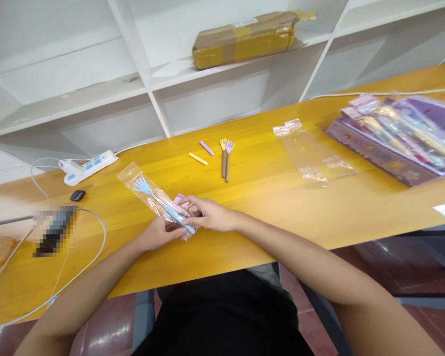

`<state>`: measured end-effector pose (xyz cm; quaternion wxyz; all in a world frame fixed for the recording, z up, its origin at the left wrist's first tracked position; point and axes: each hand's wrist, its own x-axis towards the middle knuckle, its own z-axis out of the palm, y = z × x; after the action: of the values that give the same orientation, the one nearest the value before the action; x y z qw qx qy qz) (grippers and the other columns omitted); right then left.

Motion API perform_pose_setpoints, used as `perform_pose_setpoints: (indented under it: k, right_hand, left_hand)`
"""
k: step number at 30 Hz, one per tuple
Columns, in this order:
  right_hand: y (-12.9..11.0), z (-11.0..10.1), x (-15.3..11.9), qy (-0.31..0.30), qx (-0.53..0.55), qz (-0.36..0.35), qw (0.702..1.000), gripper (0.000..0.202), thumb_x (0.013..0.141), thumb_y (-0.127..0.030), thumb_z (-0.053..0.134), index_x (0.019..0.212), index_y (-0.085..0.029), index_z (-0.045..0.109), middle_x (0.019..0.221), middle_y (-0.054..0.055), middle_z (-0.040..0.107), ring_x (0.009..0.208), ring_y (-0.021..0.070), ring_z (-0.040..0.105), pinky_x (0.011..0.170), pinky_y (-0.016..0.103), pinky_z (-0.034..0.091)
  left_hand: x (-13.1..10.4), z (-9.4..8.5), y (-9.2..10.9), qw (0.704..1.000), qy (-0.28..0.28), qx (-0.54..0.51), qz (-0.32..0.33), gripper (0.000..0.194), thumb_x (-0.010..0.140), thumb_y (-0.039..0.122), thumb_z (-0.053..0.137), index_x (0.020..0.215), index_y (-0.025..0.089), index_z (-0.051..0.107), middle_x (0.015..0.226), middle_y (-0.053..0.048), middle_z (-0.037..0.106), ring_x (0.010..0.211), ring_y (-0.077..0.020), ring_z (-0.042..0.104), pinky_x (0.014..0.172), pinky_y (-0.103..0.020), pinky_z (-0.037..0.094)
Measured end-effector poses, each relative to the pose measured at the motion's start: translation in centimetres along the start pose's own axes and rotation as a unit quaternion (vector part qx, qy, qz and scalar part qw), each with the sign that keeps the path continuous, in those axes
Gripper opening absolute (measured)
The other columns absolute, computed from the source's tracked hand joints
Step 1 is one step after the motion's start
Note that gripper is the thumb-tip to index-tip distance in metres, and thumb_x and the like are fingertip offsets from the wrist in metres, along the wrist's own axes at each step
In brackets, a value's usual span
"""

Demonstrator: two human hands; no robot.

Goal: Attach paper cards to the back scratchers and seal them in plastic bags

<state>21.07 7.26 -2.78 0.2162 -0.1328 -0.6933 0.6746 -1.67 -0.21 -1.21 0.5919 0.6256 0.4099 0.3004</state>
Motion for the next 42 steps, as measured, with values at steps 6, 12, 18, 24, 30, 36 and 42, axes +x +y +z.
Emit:
perform_pose_setpoints:
  k: [6, 12, 18, 24, 30, 36, 42]
  right_hand:
    - [-0.1, 0.3, 0.2, -0.051, 0.082, 0.028, 0.995, 0.061, 0.104, -0.032, 0.064, 0.156, -0.019, 0.034, 0.109, 0.009, 0.074, 0.083, 0.0135, 0.074, 0.071, 0.023, 0.056]
    - [-1.0, -0.1, -0.1, -0.074, 0.053, 0.030, 0.995, 0.064, 0.107, -0.034, 0.061, 0.160, -0.014, 0.032, 0.102, 0.009, 0.076, 0.066, 0.0079, 0.062, 0.059, 0.017, 0.045]
    - [-1.4, -0.3, -0.3, -0.104, 0.068, 0.032, 0.992, 0.070, 0.108, -0.037, 0.060, 0.166, -0.016, 0.026, 0.104, 0.010, 0.076, 0.068, 0.0075, 0.061, 0.061, 0.017, 0.045]
    - [-1.4, -0.4, -0.4, -0.117, 0.083, 0.042, 0.989, 0.073, 0.109, -0.036, 0.058, 0.169, -0.018, 0.020, 0.103, 0.010, 0.074, 0.069, 0.0074, 0.062, 0.059, 0.016, 0.045]
    - [-1.7, -0.7, -0.4, -0.080, 0.076, 0.033, 0.993, 0.065, 0.102, -0.040, 0.069, 0.156, -0.015, 0.041, 0.089, 0.000, 0.064, 0.065, 0.0056, 0.056, 0.058, 0.017, 0.048]
    - [-1.9, -1.1, -0.3, -0.004, 0.082, -0.031, 0.996, 0.050, 0.102, -0.052, 0.067, 0.131, -0.013, 0.058, 0.080, -0.004, 0.056, 0.057, 0.0037, 0.046, 0.055, 0.019, 0.038]
    - [-1.7, -1.3, -0.3, 0.042, 0.104, -0.052, 0.992, 0.046, 0.102, -0.056, 0.065, 0.119, -0.013, 0.062, 0.068, -0.006, 0.050, 0.051, 0.0044, 0.038, 0.053, 0.021, 0.032]
  left_hand:
    - [0.1, -0.3, 0.0, 1.000, -0.014, 0.016, -0.008, 0.030, 0.094, 0.044, 0.075, 0.107, 0.017, 0.072, 0.091, -0.010, 0.077, 0.077, -0.0212, 0.072, 0.075, -0.035, 0.061]
    - [0.1, -0.3, 0.4, 0.999, -0.032, 0.012, 0.005, 0.033, 0.095, 0.045, 0.074, 0.114, 0.018, 0.074, 0.096, -0.011, 0.076, 0.082, -0.0230, 0.072, 0.080, -0.037, 0.059]
    - [0.1, -0.4, 1.3, 0.998, -0.068, 0.014, -0.001, 0.034, 0.096, 0.046, 0.073, 0.112, 0.017, 0.077, 0.094, -0.011, 0.076, 0.078, -0.0215, 0.071, 0.077, -0.034, 0.058]
    - [0.1, -0.4, 1.9, 0.996, -0.090, 0.010, -0.005, 0.033, 0.099, 0.043, 0.070, 0.117, 0.016, 0.077, 0.096, -0.011, 0.077, 0.079, -0.0198, 0.070, 0.078, -0.033, 0.059]
    - [-0.5, -0.2, 1.9, 0.996, -0.091, -0.024, 0.001, 0.041, 0.096, 0.045, 0.074, 0.121, 0.014, 0.067, 0.096, -0.010, 0.075, 0.077, -0.0185, 0.070, 0.076, -0.034, 0.059]
    - [-1.5, 0.2, 2.3, 0.980, -0.175, 0.091, 0.013, 0.033, 0.098, 0.042, 0.068, 0.120, 0.018, 0.064, 0.111, -0.012, 0.073, 0.093, -0.0215, 0.071, 0.083, -0.036, 0.060]
    - [-1.4, 1.5, 3.5, 0.946, -0.254, 0.195, 0.050, 0.017, 0.092, 0.025, 0.068, 0.107, 0.018, 0.069, 0.092, -0.005, 0.071, 0.071, -0.0139, 0.062, 0.065, -0.024, 0.051]
